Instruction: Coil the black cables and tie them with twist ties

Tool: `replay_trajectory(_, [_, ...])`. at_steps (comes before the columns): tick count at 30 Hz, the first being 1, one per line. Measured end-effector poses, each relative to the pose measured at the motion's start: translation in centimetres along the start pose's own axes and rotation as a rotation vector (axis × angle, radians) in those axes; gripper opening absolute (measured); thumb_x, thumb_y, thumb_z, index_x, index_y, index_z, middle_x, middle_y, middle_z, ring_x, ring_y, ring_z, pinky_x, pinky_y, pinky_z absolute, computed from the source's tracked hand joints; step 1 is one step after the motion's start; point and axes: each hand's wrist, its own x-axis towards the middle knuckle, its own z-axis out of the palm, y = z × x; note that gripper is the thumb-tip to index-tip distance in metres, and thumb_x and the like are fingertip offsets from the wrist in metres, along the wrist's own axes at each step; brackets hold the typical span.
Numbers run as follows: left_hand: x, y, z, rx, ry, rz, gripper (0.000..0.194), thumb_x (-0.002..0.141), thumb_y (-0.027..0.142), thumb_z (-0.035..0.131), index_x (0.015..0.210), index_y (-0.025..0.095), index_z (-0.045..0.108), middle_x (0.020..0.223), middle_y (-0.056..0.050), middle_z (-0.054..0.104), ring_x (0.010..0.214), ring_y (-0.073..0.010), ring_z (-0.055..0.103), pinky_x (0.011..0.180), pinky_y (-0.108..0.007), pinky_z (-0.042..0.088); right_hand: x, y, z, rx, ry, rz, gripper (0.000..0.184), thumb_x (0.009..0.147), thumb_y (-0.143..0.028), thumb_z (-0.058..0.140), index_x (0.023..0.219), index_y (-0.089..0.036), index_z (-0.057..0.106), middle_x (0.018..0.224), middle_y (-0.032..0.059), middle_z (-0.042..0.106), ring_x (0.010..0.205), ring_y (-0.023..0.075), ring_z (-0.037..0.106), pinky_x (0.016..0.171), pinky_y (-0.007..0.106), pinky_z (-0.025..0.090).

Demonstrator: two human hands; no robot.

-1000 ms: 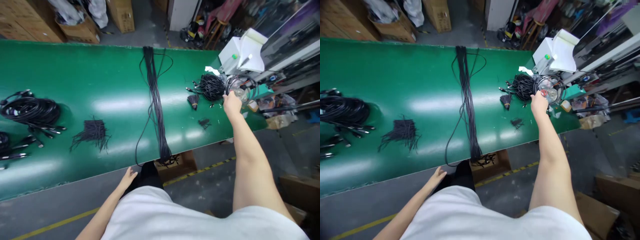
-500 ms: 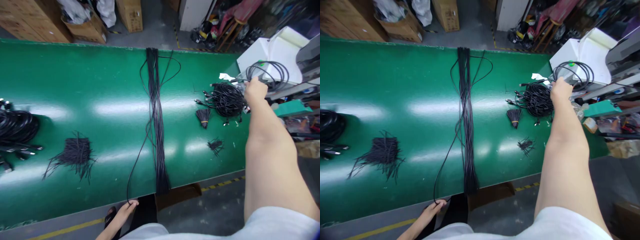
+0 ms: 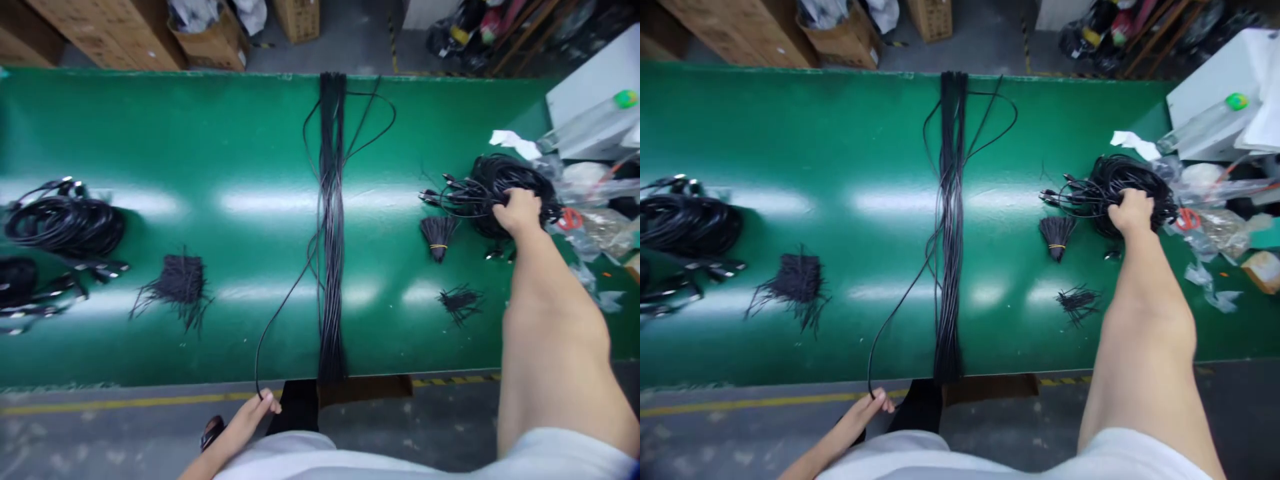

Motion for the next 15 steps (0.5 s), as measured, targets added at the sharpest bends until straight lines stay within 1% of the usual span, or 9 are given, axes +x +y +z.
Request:
replay_trajectory(2, [-2.2,2.5,0.0,-0.009,-0.02,0.037,0.053,0.088,0.073,0.039,0.075,0.029,0.065,0.083,-0.003,0.07,0.09,-0.027,0.066,0.092,-0.043,0.049,-4.4,-2.5,-0.1,0.224,0.242,-0.053,0.048,0.079,0.001,0.045,0.125,-0.003,0.06,0.129,0.0303,0.054,0.129,0.0292,0.046,0.108,0.045,0.029])
replay_trajectory(3, [-3.4,4.0,0.0,-0.005,-0.044,0.057,0.052,0.091,0.069,0.038,0.079,0.027,0.065,0.087,-0.005,0.07,0.092,-0.0257,0.066,0.093,-0.041,0.048,-8.2,-4.4,0.1,0.368,0.332,-0.114,0.047,0.081,-0.001,0.04,0.122,-0.006,0.06,0.129,0.0279,0.054,0.127,0.0284,0.048,0.108,0.044,0.032])
replay_trajectory(4, [-4.6,5.5,0.0,0.0,-0.062,0.081,0.051,0.093,0.066,0.038,0.082,0.025,0.066,0.089,-0.006,0.07,0.094,-0.0246,0.066,0.094,-0.039,0.048,-12.8,-6.4,0.3,0.545,0.272,-0.219,0.04,0.085,-0.006,0.036,0.114,-0.011,0.063,0.121,0.0245,0.059,0.12,0.0286,0.052,0.106,0.046,0.036])
replay_trajectory(5, [-5.7,7.0,0.1,0.008,-0.1,0.117,0.05,0.094,0.064,0.04,0.084,0.022,0.066,0.091,-0.008,0.07,0.095,-0.0236,0.065,0.094,-0.038,0.047,-18.1,-8.6,0.4,0.717,0.037,-0.386,0.033,0.088,-0.011,0.038,0.107,-0.016,0.064,0.113,0.0204,0.063,0.113,0.029,0.056,0.103,0.048,0.04])
replay_trajectory(7, [-7.8,9.9,0.1,-0.045,-0.184,0.18,0.052,0.092,0.065,0.045,0.082,0.019,0.065,0.087,-0.009,0.069,0.085,-0.0204,0.064,0.083,-0.033,0.049,-29.5,-13.0,0.2,0.831,-0.397,-0.704,0.027,0.088,-0.017,0.045,0.1,-0.031,0.065,0.102,0.0017,0.071,0.095,0.0205,0.066,0.089,0.038,0.053])
replay_trajectory(9, [-9.6,12.3,0.0,-0.236,-0.234,0.177,0.052,0.091,0.066,0.047,0.079,0.017,0.06,0.064,-0.003,0.059,0.06,-0.0132,0.054,0.061,-0.025,0.045,-39.1,-16.8,-0.6,1.018,-0.845,-1.1,0.051,0.084,-0.015,0.044,0.129,-0.034,0.056,0.138,0.001,0.06,0.123,0.0213,0.059,0.104,0.043,0.049])
replay_trajectory(12, [-11.9,15.5,-1.1,-0.59,-0.315,0.193,0.043,0.094,0.059,0.048,0.079,0.019,0.054,0.042,0.009,0.029,0.038,-0.0064,0.025,0.042,-0.018,0.027,-47.1,-20.8,-1.5,1.156,-1.038,-1.072,0.054,0.09,-0.018,0.041,0.143,-0.027,0.049,0.151,0.0061,0.048,0.139,0.0216,0.044,0.118,0.048,0.032])
replay_trajectory(13, [-12.6,16.5,-1.7,-0.676,-0.354,0.23,0.04,0.095,0.056,0.049,0.08,0.019,0.055,0.04,0.011,0.023,0.035,-0.0059,0.02,0.039,-0.018,0.025,-48.4,-21.6,-1.6,1.202,-1.137,-1.066,0.048,0.093,-0.023,0.042,0.139,-0.026,0.053,0.148,0.0059,0.052,0.137,0.0214,0.047,0.118,0.048,0.032])
replay_trajectory(15, [-13.2,18.6,-3.3,-0.783,-0.349,0.342,0.033,0.096,0.049,0.052,0.08,0.02,0.055,0.04,0.012,0.022,0.032,-0.0055,0.018,0.037,-0.017,0.026,-50.0,-22.4,-1.6,1.316,-1.456,-1.051,0.034,0.094,-0.038,0.049,0.121,-0.027,0.066,0.129,0.0026,0.066,0.121,0.0212,0.059,0.11,0.044,0.042])
